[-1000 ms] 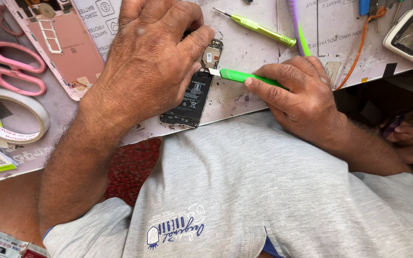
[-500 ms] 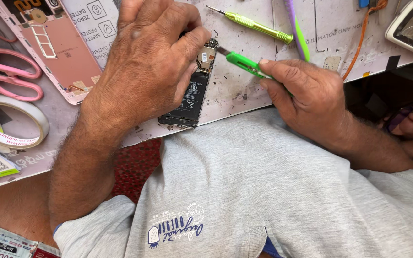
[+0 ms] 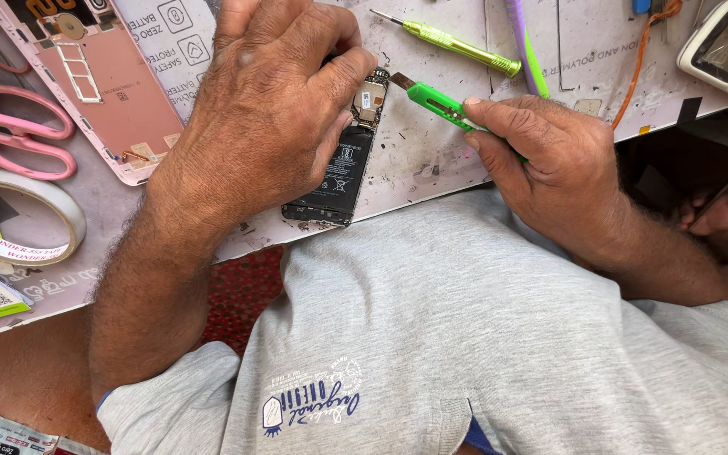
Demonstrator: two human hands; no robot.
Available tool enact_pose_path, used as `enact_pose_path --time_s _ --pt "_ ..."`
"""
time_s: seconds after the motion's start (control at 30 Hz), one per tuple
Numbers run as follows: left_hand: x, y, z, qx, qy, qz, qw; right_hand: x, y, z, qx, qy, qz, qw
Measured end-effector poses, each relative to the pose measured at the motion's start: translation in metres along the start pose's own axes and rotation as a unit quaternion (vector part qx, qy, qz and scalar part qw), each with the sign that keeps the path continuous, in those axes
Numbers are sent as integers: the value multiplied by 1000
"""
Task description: The person uses a green screwdriver and a green utility knife to manipulate internal components of a disassembled smartphone. They repeatedly pry, lift, and adjust a small metal bracket and ribbon cable near the motherboard while holding the device with both hands.
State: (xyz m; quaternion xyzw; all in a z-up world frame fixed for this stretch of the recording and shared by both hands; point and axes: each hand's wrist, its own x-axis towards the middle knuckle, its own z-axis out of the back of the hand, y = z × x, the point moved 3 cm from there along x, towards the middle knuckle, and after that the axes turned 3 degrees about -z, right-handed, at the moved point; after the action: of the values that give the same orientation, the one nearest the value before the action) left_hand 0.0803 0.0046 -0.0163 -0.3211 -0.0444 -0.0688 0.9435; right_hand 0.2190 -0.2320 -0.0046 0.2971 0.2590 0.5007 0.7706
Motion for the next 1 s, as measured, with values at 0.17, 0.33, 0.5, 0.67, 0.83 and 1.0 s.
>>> enact_pose_path --time_s 0.17,0.33,0.5,0.67,0.83,1.0 --pt "0 0 -1 1 -4 -6 1000 2 -2 2 7 15 11 1000" --pt "0 0 2 -13 8 9 1000 4 -4 2 8 17 20 1000" --pt "1 1 2 -21 9 17 1000 5 -5 4 22 25 1 999" --pt "0 3 1 -32 0 7 999 5 -4 4 59 50 -18 997" --pt "-2 2 2 -34 -6 4 999 8 -5 4 87 63 -43 993" --pt "1 2 3 -36 -2 7 999 6 -10 2 88 57 -35 994"
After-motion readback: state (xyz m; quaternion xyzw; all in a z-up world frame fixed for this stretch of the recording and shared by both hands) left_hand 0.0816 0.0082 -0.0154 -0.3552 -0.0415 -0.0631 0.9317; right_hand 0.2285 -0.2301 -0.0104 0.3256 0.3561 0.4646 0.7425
